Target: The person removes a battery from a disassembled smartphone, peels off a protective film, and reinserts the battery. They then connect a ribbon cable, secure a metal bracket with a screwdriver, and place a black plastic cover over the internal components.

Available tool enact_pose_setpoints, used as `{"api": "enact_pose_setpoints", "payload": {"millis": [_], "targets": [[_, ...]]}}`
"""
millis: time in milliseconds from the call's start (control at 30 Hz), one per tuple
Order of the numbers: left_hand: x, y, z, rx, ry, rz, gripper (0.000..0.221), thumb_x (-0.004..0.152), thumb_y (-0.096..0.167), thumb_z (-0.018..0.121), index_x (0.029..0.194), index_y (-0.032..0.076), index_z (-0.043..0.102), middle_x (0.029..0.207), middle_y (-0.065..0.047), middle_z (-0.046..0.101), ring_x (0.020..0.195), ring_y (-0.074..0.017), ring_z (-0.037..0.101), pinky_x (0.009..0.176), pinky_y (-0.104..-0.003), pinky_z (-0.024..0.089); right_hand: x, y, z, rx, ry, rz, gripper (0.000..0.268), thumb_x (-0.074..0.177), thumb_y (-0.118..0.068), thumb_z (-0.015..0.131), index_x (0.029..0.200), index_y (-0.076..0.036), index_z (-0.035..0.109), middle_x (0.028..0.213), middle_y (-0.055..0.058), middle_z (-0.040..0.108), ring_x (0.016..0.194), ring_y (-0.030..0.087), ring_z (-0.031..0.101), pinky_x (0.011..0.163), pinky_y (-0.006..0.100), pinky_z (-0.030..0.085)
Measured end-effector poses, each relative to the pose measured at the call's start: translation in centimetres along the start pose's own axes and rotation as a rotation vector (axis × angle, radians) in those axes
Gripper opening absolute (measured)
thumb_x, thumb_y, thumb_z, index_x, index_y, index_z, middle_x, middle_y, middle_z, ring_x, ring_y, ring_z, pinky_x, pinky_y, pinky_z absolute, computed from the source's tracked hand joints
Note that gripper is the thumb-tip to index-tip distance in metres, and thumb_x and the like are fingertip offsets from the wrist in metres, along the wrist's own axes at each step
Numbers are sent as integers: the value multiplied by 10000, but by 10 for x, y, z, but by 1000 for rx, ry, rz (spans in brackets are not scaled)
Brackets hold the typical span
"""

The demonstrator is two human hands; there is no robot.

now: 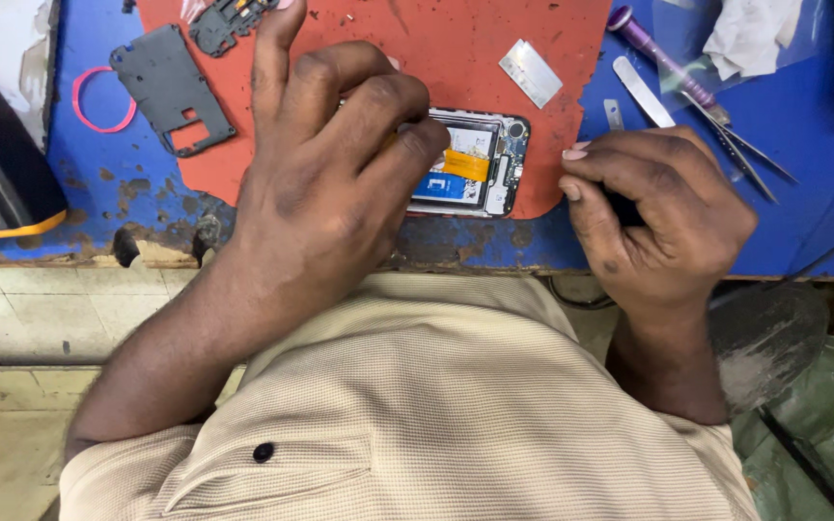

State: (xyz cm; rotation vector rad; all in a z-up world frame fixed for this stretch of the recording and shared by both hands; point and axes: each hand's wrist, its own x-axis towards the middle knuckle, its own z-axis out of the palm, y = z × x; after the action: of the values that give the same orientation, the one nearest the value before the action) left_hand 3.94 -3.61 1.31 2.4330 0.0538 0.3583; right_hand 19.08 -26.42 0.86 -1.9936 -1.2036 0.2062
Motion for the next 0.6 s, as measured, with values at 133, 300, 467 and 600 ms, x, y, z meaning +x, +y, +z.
{"api": "enact_pose_setpoints", "payload": {"millis": [133,300,467,600], "targets": [[-3,-1,-2,9,-7,-5,163,913,-13,730,1075,-18,710,1198,-101,604,1237,-311,549,1227,-698,218,5,-5,1,-17,-16,-20,127,1020,18,845,1080,14,733,1017,126,720,896,230,705,784,299,566],[-7,1,-1,19,-6,-1,146,933,-1,746,1073,-12,710,1222,-106,601,1242,-319,547,1226,-709,202,13,-21,3,-63,-39,7,207,966,35,832,1149,-30,759,1010,98,713,909,224,673,796,309,544],[-11,0,3,28,5,23,119,953,-5,738,1067,-15,707,1211,-106,598,1233,-309,554,1228,-725,190,28,-37,10,-140,-125,-36,277,941,36,813,1199,-48,760,1103,59,687,1012,235,603,860,319,517],[-13,-1,5,42,24,61,143,952,15,712,1090,-24,710,1192,-98,597,1228,-299,553,1221,-725,212,36,-45,19,-174,-169,-65,335,906,49,818,1218,-61,767,1146,52,669,1051,259,568,879,349,496]]}}
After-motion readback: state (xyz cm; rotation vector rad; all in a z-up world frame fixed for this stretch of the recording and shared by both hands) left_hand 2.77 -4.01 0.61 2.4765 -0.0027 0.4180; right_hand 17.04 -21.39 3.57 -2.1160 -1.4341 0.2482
